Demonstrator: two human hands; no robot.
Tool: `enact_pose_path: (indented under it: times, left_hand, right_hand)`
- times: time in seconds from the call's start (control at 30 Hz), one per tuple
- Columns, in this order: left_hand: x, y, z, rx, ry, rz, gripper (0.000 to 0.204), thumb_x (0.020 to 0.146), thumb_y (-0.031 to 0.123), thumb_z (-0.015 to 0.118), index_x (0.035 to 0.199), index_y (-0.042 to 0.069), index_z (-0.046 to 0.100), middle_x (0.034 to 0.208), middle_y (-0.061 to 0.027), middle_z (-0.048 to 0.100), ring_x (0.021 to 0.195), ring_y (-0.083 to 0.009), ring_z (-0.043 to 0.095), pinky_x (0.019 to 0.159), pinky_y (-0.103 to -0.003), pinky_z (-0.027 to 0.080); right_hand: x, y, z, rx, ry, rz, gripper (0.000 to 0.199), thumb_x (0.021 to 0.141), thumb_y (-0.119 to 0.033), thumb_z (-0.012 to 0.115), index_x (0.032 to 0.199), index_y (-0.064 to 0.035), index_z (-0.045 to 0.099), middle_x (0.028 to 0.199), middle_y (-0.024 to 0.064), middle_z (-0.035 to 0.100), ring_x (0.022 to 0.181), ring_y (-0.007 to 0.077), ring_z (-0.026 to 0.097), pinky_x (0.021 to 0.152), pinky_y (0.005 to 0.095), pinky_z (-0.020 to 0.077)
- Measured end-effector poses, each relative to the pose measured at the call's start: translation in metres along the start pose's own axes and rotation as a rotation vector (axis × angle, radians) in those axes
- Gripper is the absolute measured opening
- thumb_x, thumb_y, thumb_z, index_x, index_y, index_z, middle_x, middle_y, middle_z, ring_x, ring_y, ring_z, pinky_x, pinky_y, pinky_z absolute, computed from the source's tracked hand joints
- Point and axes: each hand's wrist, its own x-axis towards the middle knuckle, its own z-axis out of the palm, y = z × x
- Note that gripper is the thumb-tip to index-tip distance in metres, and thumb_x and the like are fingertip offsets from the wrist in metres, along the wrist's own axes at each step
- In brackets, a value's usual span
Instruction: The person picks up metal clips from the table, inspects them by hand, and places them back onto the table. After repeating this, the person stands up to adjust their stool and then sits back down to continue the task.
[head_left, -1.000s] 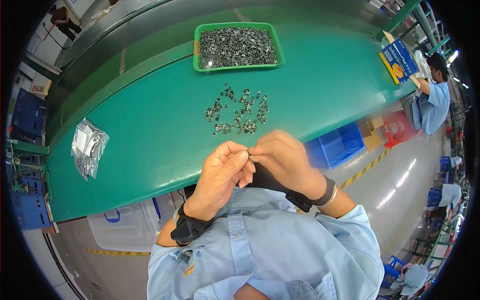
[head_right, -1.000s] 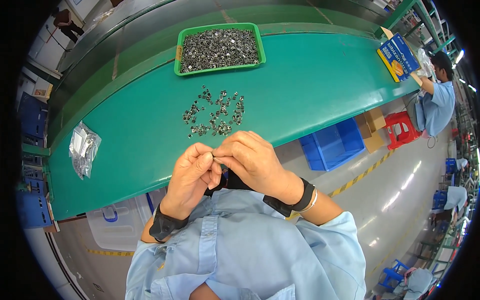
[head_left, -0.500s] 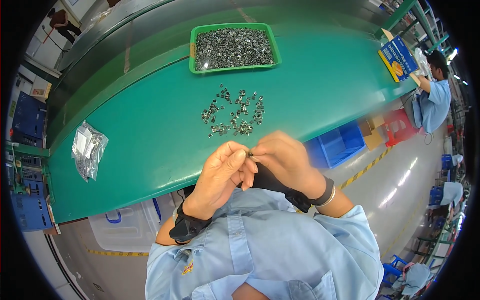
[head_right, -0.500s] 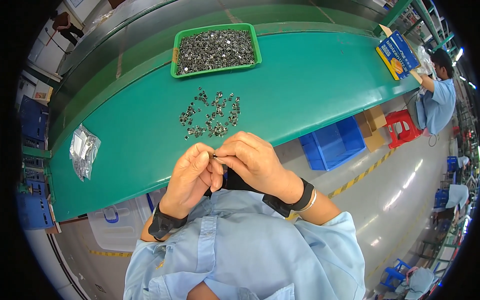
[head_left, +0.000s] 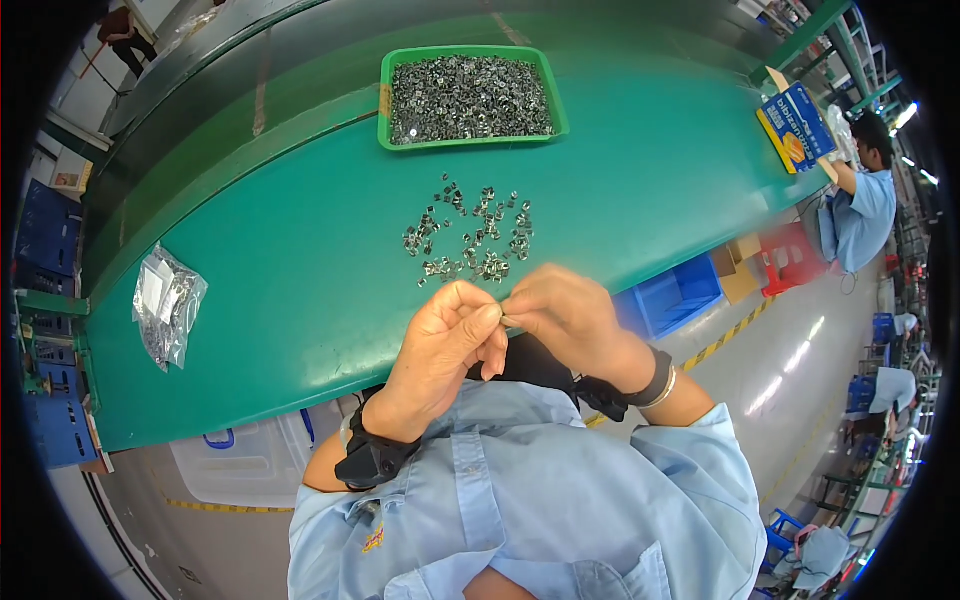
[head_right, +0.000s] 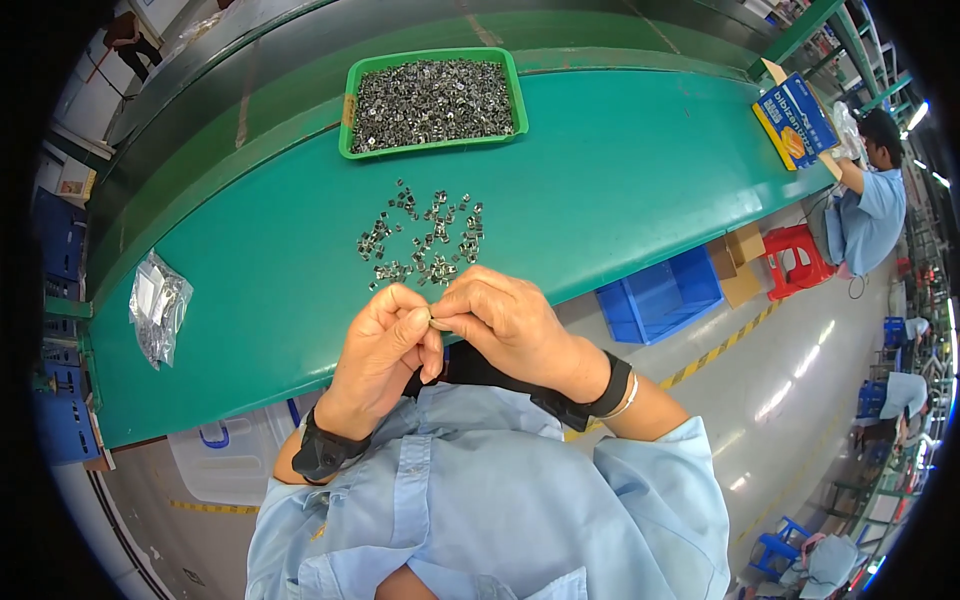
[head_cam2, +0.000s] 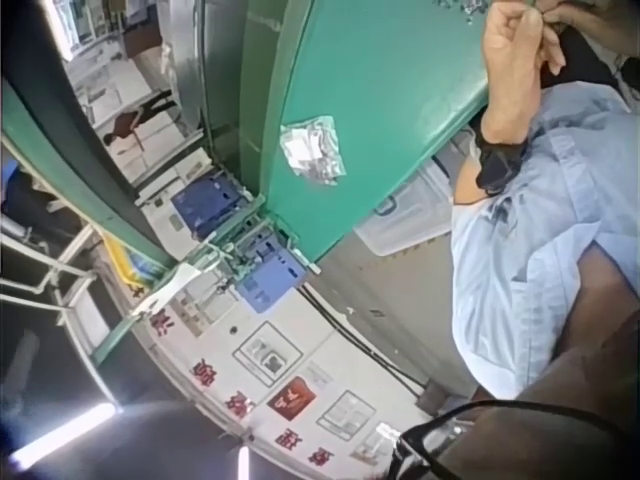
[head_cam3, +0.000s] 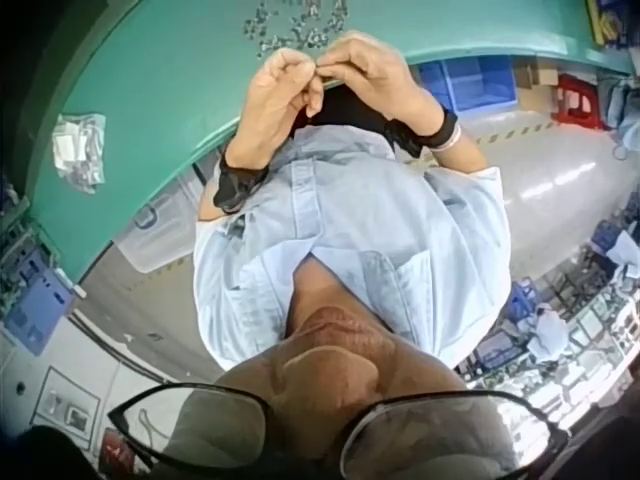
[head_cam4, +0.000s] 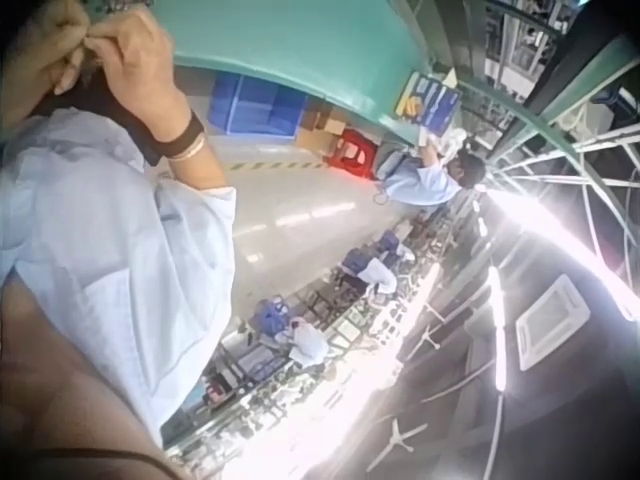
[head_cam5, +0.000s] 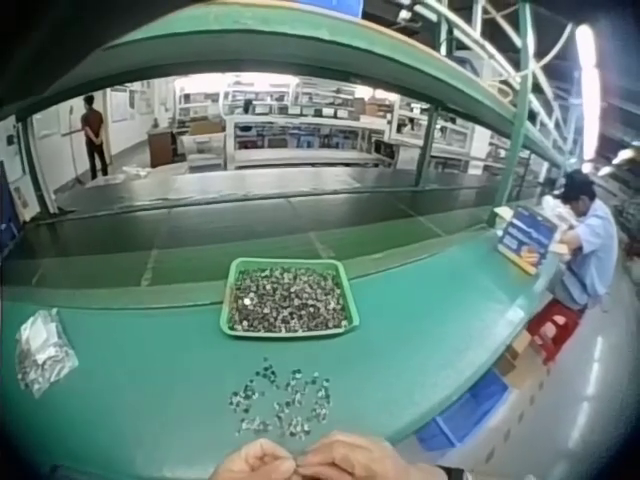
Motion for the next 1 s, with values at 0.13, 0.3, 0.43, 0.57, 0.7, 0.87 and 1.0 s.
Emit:
enact_pose_path:
  times: [0.13, 0.3, 0.43, 0.57, 0.7, 0.87, 1.0]
  left_hand:
    - [0.005, 0.004, -0.001, -0.031, 0.033, 0.034, 0.018, 0.095, 0.019, 0.049, 0.105, 0.004, 0.047, 0.081, -0.0077, 0.059, 0.06, -0.0131, 0.056, 0.051, -0.025, 0.044]
    - [0.008, 0.003, -0.006, -0.091, -0.006, 0.063, 0.021, 0.096, 0.017, 0.047, 0.112, 0.004, 0.045, 0.086, -0.0087, 0.058, 0.063, -0.0135, 0.056, 0.053, -0.026, 0.045]
    - [0.008, 0.005, -0.014, -0.134, -0.041, 0.025, 0.021, 0.096, 0.015, 0.046, 0.114, 0.004, 0.044, 0.086, -0.0091, 0.058, 0.063, -0.0146, 0.056, 0.054, -0.027, 0.046]
    - [0.007, 0.005, -0.014, -0.147, -0.055, -0.002, 0.022, 0.095, 0.015, 0.046, 0.114, 0.004, 0.044, 0.083, -0.0103, 0.058, 0.06, -0.0156, 0.055, 0.052, -0.028, 0.046]
    - [0.008, 0.003, -0.016, -0.128, -0.082, -0.008, 0.021, 0.095, 0.015, 0.047, 0.113, 0.004, 0.045, 0.081, -0.0109, 0.057, 0.058, -0.016, 0.055, 0.052, -0.029, 0.046]
    - [0.008, 0.002, -0.014, -0.117, -0.077, 0.007, 0.02, 0.094, 0.014, 0.048, 0.111, 0.004, 0.047, 0.08, -0.0105, 0.058, 0.058, -0.0158, 0.055, 0.053, -0.029, 0.047]
    - [0.007, 0.003, -0.01, -0.075, -0.033, 0.016, 0.019, 0.094, 0.016, 0.049, 0.109, 0.003, 0.048, 0.081, -0.0099, 0.058, 0.058, -0.0149, 0.055, 0.053, -0.028, 0.047]
  right_hand:
    - [0.04, 0.011, -0.02, -0.121, -0.057, -0.052, 0.016, 0.075, -0.003, 0.069, 0.089, -0.0037, 0.061, 0.082, 0.0079, 0.061, 0.074, 0.0206, 0.061, 0.064, 0.0298, 0.0492]
    - [0.121, 0.052, -0.042, -0.16, -0.011, 0.147, 0.011, 0.081, -0.007, 0.064, 0.091, -0.002, 0.061, 0.085, 0.0073, 0.062, 0.079, 0.0176, 0.061, 0.072, 0.029, 0.0498]
    - [0.125, 0.068, -0.045, -0.254, -0.116, 0.185, 0.012, 0.081, -0.006, 0.063, 0.092, -0.0021, 0.061, 0.087, 0.0074, 0.061, 0.081, 0.0181, 0.061, 0.074, 0.0297, 0.0494]
    - [0.091, 0.075, -0.057, -0.358, -0.265, 0.201, 0.012, 0.081, -0.007, 0.063, 0.092, -0.0028, 0.061, 0.088, 0.0075, 0.06, 0.082, 0.02, 0.06, 0.074, 0.031, 0.0489]
    - [0.067, 0.072, -0.054, -0.438, -0.365, 0.246, 0.012, 0.08, -0.007, 0.063, 0.092, -0.0032, 0.062, 0.089, 0.0075, 0.058, 0.083, 0.0218, 0.059, 0.074, 0.0318, 0.0483]
    - [0.061, 0.074, -0.055, -0.42, -0.389, 0.252, 0.013, 0.08, -0.007, 0.063, 0.092, -0.004, 0.062, 0.088, 0.0075, 0.058, 0.083, 0.023, 0.058, 0.073, 0.0313, 0.0478]
    - [0.06, 0.056, -0.062, -0.263, -0.247, 0.374, 0.015, 0.079, -0.006, 0.064, 0.093, -0.0045, 0.062, 0.089, 0.0078, 0.058, 0.084, 0.0244, 0.058, 0.072, 0.0318, 0.0478]
